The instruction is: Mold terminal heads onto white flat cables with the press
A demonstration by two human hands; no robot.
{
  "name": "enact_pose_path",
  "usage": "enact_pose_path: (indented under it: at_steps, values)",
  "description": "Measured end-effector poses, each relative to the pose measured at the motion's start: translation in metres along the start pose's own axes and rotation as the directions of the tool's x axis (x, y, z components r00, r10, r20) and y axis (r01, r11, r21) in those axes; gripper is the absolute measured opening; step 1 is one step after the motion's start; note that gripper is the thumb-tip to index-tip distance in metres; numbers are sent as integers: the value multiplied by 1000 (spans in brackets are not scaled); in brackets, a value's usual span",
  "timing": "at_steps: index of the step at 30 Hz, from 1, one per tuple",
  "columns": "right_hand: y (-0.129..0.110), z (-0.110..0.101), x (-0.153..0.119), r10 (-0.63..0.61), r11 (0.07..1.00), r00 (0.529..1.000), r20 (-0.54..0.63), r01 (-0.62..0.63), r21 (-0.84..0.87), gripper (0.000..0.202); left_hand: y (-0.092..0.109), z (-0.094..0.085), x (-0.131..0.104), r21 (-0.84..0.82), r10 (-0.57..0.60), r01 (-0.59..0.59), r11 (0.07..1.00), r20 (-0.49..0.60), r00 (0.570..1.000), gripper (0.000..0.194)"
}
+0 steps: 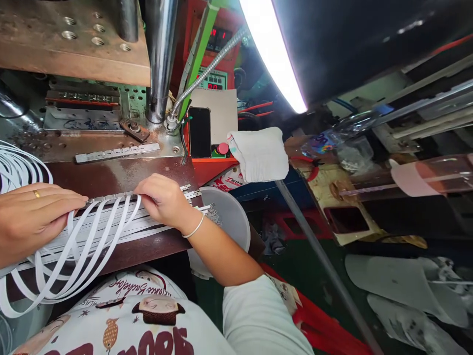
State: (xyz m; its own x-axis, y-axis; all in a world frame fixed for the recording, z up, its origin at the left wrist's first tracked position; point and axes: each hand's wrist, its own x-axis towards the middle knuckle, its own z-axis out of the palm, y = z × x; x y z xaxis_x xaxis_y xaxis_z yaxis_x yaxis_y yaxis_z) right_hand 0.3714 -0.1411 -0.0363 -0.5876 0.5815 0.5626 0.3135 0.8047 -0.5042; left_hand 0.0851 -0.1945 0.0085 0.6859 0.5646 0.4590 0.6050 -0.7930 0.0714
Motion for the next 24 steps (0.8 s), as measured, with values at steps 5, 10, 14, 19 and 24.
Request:
enact_pose_path:
  at_steps: [5, 10, 14, 19, 24]
  values:
    - [3, -1, 0, 64, 998, 998, 5, -64, 23, 20, -1, 7, -2, -40, -3, 5, 999, 31, 1000, 24]
    - [5, 0, 0, 16, 1000, 1000, -25, -16, 12, 20, -7, 10, 0, -109, -123, 131, 985, 82, 989, 24]
    - [3, 1, -4, -10, 1000, 999, 49, 10, 0, 22, -11, 7, -2, -55, -173, 178, 983, 80, 982, 23]
    - [5, -7, 2, 116, 992, 984, 136, -110, -56, 10, -17, 6, -9, 66, -196, 186, 980, 225, 954, 24]
    - [21, -17, 28, 309, 929, 869, 387, -190, -316, 13, -29, 7, 3, 282, -297, 202, 938, 356, 886, 22]
